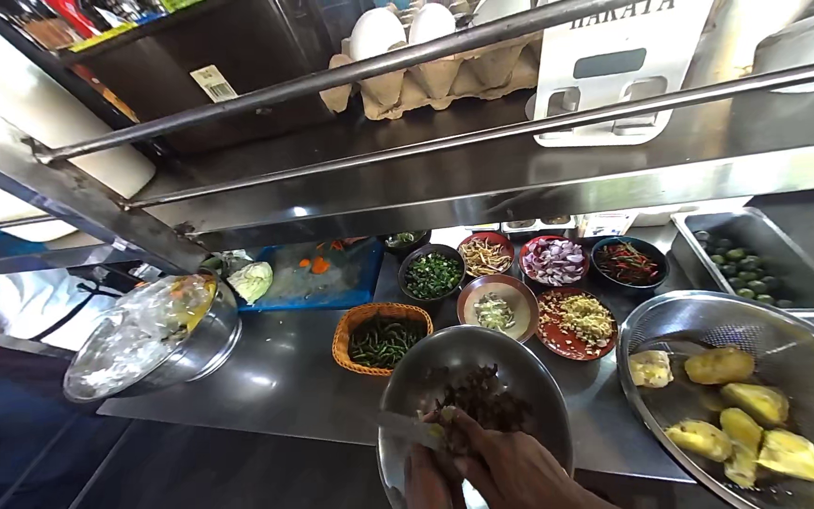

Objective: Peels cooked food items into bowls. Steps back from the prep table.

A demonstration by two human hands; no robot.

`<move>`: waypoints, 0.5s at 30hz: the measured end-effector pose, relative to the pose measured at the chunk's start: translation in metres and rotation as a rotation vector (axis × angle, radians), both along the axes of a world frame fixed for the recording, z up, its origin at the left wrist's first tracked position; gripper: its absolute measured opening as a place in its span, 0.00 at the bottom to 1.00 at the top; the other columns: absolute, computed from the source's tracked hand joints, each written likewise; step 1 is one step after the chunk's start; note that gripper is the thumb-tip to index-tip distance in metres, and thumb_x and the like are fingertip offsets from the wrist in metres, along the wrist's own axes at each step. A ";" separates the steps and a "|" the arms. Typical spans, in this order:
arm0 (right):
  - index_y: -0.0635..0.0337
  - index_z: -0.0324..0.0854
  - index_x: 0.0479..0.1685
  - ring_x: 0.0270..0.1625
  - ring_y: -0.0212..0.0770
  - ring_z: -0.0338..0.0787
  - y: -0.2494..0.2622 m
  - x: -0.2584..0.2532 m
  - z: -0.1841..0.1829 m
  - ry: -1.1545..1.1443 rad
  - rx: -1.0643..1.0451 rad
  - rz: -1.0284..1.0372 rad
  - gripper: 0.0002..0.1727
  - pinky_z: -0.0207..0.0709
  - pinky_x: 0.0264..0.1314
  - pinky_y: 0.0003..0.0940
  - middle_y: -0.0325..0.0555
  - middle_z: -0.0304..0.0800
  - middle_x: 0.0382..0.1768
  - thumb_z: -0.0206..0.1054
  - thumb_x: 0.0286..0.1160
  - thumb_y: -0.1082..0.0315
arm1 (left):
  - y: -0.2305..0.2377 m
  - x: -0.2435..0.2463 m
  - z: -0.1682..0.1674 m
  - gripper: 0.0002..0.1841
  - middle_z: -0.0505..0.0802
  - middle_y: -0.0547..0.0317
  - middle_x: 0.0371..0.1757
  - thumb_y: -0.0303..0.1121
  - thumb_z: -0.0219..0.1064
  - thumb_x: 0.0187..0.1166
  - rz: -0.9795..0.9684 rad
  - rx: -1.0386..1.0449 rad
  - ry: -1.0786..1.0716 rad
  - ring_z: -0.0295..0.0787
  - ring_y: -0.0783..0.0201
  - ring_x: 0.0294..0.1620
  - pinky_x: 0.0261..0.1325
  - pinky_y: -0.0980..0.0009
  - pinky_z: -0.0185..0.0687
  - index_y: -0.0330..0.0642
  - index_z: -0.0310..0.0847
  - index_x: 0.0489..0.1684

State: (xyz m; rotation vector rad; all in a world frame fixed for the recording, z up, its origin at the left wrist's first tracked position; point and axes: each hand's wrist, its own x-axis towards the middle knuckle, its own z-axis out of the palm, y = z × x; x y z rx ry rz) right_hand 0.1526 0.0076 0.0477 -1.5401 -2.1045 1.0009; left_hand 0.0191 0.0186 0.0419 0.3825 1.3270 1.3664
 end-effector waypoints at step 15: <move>0.50 0.58 0.91 0.29 0.33 0.82 -0.001 0.013 -0.025 0.787 -0.312 -0.008 0.33 0.79 0.34 0.33 0.45 0.88 0.46 0.48 0.92 0.46 | 0.010 0.001 0.000 0.25 0.91 0.49 0.43 0.55 0.50 0.91 -0.107 -0.140 -0.095 0.91 0.57 0.35 0.29 0.61 0.89 0.45 0.75 0.68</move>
